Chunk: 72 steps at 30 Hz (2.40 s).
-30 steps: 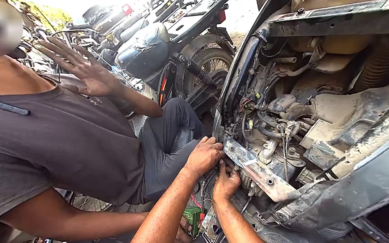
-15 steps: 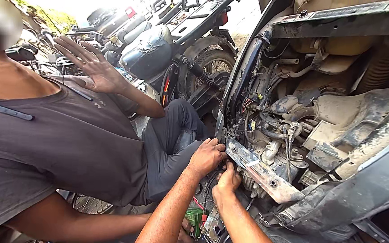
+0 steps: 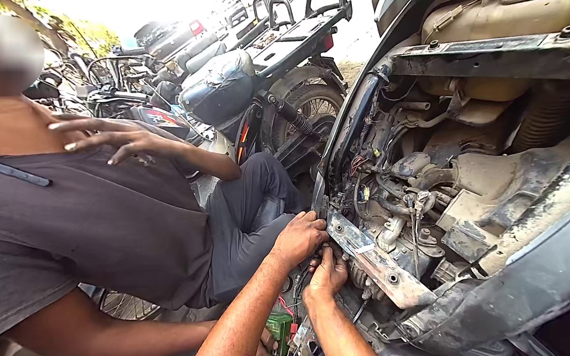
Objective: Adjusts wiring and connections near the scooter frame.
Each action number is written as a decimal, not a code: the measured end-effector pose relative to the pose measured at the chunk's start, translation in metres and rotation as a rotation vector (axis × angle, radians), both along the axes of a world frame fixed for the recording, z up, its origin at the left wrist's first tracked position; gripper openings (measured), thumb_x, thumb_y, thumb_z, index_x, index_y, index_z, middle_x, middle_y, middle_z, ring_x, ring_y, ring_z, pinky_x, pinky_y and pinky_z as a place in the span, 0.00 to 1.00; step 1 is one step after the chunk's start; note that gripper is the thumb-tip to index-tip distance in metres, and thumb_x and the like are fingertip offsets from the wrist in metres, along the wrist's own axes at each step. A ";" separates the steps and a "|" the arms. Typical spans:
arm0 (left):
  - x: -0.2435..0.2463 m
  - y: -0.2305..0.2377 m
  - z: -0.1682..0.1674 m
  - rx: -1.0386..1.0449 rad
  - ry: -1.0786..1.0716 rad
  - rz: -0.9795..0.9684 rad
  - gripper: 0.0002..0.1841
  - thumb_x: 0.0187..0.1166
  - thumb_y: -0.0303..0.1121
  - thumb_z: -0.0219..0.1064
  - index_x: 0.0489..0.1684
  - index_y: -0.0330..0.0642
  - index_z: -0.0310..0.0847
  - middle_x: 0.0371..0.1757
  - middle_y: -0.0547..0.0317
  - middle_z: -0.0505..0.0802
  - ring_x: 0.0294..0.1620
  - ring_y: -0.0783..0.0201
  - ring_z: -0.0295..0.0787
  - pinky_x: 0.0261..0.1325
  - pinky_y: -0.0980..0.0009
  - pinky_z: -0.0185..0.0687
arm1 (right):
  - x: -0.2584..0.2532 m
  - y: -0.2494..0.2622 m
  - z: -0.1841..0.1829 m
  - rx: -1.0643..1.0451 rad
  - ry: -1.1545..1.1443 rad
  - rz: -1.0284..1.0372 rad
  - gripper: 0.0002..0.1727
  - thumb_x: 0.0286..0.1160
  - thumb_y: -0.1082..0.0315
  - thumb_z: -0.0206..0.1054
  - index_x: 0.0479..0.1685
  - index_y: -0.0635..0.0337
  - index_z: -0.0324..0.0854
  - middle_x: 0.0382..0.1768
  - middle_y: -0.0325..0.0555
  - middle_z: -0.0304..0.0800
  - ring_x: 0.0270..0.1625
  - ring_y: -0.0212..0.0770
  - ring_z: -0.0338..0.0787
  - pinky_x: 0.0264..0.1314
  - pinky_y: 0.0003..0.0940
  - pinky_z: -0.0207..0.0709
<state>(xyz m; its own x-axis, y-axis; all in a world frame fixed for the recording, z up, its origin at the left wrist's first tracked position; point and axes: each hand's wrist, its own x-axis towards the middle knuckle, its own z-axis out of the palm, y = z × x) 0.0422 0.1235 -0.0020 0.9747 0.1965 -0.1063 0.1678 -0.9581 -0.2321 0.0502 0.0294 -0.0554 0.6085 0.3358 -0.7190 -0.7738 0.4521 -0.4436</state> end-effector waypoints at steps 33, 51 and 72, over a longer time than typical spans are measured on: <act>-0.003 -0.017 -0.002 0.047 -0.035 0.063 0.08 0.83 0.32 0.64 0.37 0.51 0.91 0.43 0.65 0.91 0.50 0.64 0.89 0.55 0.65 0.86 | 0.008 0.018 0.002 -0.253 -0.076 0.232 0.15 0.91 0.60 0.59 0.52 0.61 0.87 0.44 0.53 0.90 0.49 0.47 0.90 0.56 0.51 0.82; -0.024 -0.087 -0.035 -0.123 -0.356 0.765 0.13 0.88 0.48 0.60 0.48 0.58 0.91 0.59 0.75 0.92 0.49 0.70 0.92 0.49 0.63 0.91 | 0.010 -0.013 -0.023 0.026 -0.179 0.264 0.13 0.89 0.62 0.61 0.52 0.63 0.85 0.35 0.50 0.87 0.37 0.42 0.89 0.44 0.41 0.86; -0.040 -0.104 -0.039 -0.414 -0.611 0.931 0.10 0.83 0.49 0.63 0.50 0.68 0.90 0.47 0.81 0.89 0.42 0.78 0.87 0.41 0.69 0.87 | 0.001 -0.041 -0.025 0.184 -0.390 0.378 0.15 0.93 0.63 0.53 0.65 0.55 0.81 0.51 0.49 0.88 0.53 0.41 0.90 0.55 0.42 0.86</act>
